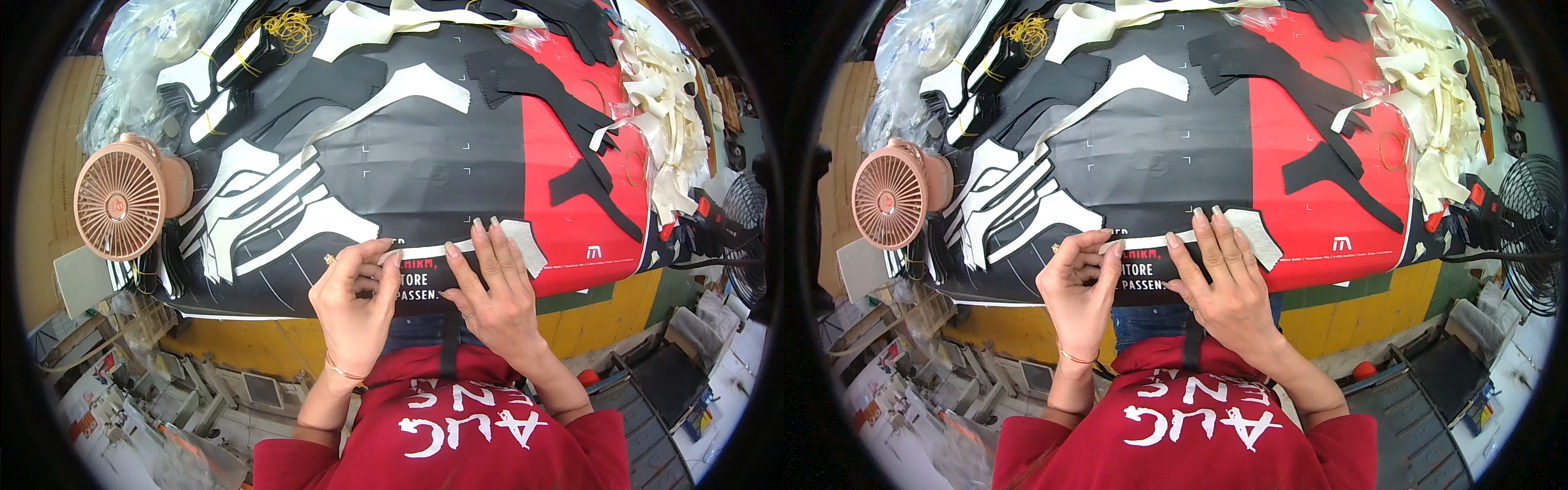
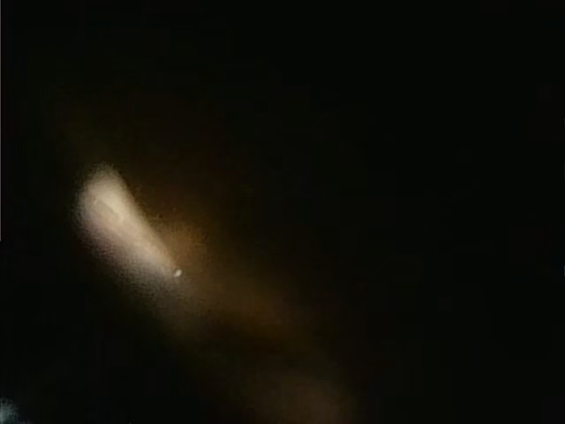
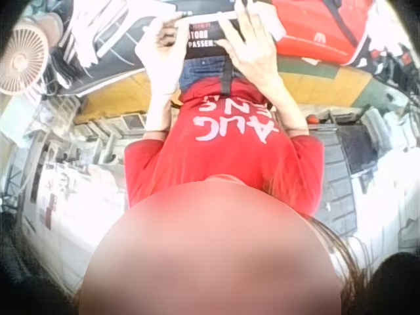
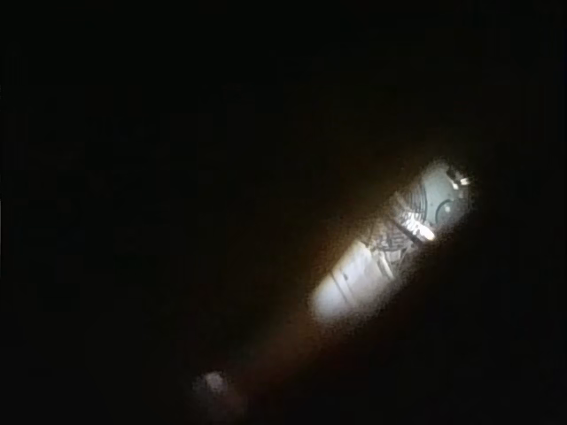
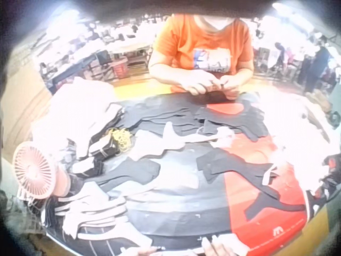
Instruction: The person repeatedly picks up small white fabric pieces and aligns them with black fabric pieces on a table, then places them down. The process is repeated multiple times with similar pieces.
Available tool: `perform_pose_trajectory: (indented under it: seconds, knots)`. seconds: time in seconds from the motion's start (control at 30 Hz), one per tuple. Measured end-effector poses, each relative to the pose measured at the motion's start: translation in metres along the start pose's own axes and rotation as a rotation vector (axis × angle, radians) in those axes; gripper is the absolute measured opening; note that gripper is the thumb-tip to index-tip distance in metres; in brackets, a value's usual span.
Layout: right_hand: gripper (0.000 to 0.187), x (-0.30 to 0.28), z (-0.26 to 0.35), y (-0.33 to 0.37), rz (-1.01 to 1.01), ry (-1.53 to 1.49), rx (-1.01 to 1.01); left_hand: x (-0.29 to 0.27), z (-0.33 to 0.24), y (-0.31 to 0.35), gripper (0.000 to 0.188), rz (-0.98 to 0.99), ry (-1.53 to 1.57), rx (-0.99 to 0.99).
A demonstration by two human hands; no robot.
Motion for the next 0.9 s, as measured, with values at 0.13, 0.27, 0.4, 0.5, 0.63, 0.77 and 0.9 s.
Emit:
perform_pose_trajectory:
  seconds: [0.13, 0.27, 0.4, 0.5, 0.63, 0.77, 0.9]
  knots:
    - [0.049, 0.001, 0.001, 0.0, -0.008, 0.017, 0.004, 0.0, 0.002, 0.003, 0.02, -0.027, -0.007, 0.028]
    - [0.056, 0.001, 0.001, 0.001, -0.011, 0.042, 0.008, 0.001, 0.004, 0.004, 0.02, -0.053, 0.008, 0.036]
    - [0.056, 0.0, 0.001, 0.001, -0.014, 0.035, 0.011, 0.002, 0.005, 0.005, 0.02, -0.061, 0.002, 0.035]
    - [0.056, 0.0, 0.001, 0.0, -0.018, 0.031, 0.011, 0.004, 0.004, 0.005, 0.022, -0.08, -0.042, 0.068]
    - [0.055, 0.0, 0.002, -0.001, -0.034, 0.036, 0.01, 0.007, 0.001, 0.007, 0.024, -0.131, -0.144, 0.173]
    - [0.055, -0.001, 0.002, -0.001, -0.031, 0.021, 0.011, 0.002, -0.001, 0.007, 0.024, -0.162, -0.248, 0.209]
    - [0.055, -0.001, 0.001, -0.001, -0.039, 0.015, 0.011, -0.004, -0.003, 0.007, 0.023, -0.154, -0.29, 0.223]
Point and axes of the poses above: each hand's wrist, its own y-axis away from the middle knuckle, its own x-axis out of the palm, z = x × y, the point moved 3 cm from there along -y, towards the middle knuckle, and after that the axes turned 6 degrees about y, right-handed, at the moved point
